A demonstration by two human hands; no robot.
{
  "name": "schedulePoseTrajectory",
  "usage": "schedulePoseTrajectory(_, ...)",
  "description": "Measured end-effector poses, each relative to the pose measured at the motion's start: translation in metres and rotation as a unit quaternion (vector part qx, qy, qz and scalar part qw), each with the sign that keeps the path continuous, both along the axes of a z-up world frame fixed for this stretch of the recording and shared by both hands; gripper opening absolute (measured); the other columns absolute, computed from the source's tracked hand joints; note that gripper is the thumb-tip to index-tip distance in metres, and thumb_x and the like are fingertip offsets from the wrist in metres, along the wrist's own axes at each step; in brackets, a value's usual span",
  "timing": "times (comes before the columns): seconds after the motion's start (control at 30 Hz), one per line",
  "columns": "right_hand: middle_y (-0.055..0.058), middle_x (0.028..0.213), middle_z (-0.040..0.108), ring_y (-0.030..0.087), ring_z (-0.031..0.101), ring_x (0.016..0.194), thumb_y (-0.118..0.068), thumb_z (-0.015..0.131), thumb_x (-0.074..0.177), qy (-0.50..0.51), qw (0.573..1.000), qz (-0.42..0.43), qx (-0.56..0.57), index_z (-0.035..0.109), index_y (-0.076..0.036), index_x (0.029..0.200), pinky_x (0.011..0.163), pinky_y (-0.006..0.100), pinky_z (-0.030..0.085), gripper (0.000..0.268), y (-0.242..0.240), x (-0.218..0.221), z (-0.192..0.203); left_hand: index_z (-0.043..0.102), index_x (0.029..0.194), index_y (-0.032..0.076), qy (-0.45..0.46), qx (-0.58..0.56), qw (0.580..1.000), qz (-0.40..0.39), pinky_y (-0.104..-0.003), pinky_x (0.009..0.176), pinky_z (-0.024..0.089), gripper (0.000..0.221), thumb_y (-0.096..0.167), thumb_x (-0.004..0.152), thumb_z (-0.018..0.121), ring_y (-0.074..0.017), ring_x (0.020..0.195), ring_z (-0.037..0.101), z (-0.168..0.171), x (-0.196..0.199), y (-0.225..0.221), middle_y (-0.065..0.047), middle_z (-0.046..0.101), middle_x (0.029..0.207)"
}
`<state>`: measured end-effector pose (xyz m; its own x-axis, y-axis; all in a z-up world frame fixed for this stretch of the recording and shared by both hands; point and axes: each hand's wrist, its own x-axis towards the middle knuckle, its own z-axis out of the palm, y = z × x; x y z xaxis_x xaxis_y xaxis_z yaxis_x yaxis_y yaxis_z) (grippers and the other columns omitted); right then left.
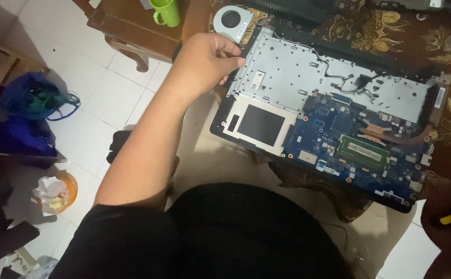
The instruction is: Disassembling a laptop by removing internal screws and disconnecting components from the motherboard using a screwdriver.
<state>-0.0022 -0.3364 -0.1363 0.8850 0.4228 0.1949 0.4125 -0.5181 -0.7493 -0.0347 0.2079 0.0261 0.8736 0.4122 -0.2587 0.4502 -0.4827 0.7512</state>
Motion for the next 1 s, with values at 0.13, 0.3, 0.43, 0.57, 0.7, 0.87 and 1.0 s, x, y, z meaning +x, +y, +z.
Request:
schedulePoseTrajectory(0.13,-0.044,0.138,0.062,-0.025,0.054,0.109,-0.047,0.041,0.118,0.42,0.819,-0.206,0.331,0.05,-0.044,0.145,0.082,-0.002,0.044,0.029,0.0,0.011,0.005,0.077,0.109,0.016,0.013,-0.015,1.0,0.005,-0.023,0.059,0.052,0.02,0.027,0.092,0.077,-0.007,0.052,0.056,0.006,0.0,-0.002,0.002,0.067,0.068)
schedulePoseTrajectory(0.3,0.009,0.163,0.049,0.02,0.05,0.124,0.022,0.053,0.104,-0.044,0.99,0.03,-0.13,0.045,0.005,0.16,0.078,0.038,0.046,0.059,0.01,-0.007,0.024,0.074,0.109,0.016,0.034,-0.031,0.999,0.012,-0.021,0.056,0.057,0.022,0.028,0.091,0.077,-0.0066,0.059,0.062,0.01,0.001,-0.005,0.002,0.07,0.078)
schedulePoseTrajectory(0.43,0.036,0.165,0.054,0.044,0.053,0.153,0.027,0.058,0.119,-0.23,0.967,0.043,-0.106,0.053,0.028,0.156,0.1,0.051,0.052,0.037,0.033,-0.013,0.04,0.073,0.106,0.015,0.018,-0.028,0.999,0.004,-0.021,0.053,0.054,0.018,0.024,0.091,0.079,-0.0069,0.056,0.059,0.008,0.0,-0.004,0.001,0.068,0.073)
schedulePoseTrajectory(0.57,0.039,0.165,0.051,0.046,0.051,0.153,0.026,0.058,0.116,-0.213,0.972,0.028,-0.098,0.05,0.028,0.158,0.109,0.049,0.049,0.042,0.032,-0.012,0.038,0.073,0.107,0.016,0.009,-0.015,1.0,-0.005,-0.023,0.055,0.052,0.019,0.026,0.091,0.078,-0.0071,0.056,0.061,0.0,0.001,0.0,0.002,0.068,0.074)
schedulePoseTrajectory(0.7,0.033,0.15,0.05,0.038,0.046,0.129,0.019,0.055,0.119,-0.161,0.983,0.006,-0.089,0.049,0.021,0.152,0.095,0.045,0.042,0.034,0.042,-0.016,0.05,0.071,0.118,0.016,-0.021,-0.017,0.999,-0.031,-0.024,0.06,0.051,0.028,0.024,0.092,0.076,-0.0082,0.058,0.063,-0.007,0.002,0.005,0.004,0.065,0.076)
schedulePoseTrajectory(0.87,0.024,0.13,0.047,0.028,0.039,0.097,0.009,0.052,0.122,-0.095,0.992,-0.025,-0.08,0.048,0.011,0.145,0.077,0.042,0.034,0.023,0.067,-0.019,0.077,0.061,0.147,0.023,-0.023,0.053,0.994,-0.096,-0.028,0.073,0.048,0.048,0.027,0.1,0.064,-0.0107,0.068,0.055,-0.004,0.0,0.005,0.008,0.059,0.084)
schedulePoseTrajectory(1.0,0.03,0.128,0.049,0.037,0.044,0.1,0.009,0.052,0.101,-0.124,0.989,-0.03,-0.077,0.051,0.013,0.146,0.087,0.048,0.034,0.045,0.074,-0.007,0.103,0.063,0.14,0.016,-0.1,0.138,0.969,-0.18,-0.039,0.075,0.055,0.044,0.019,0.097,0.065,-0.025,0.081,0.071,-0.023,0.002,0.019,-0.007,0.072,0.111)
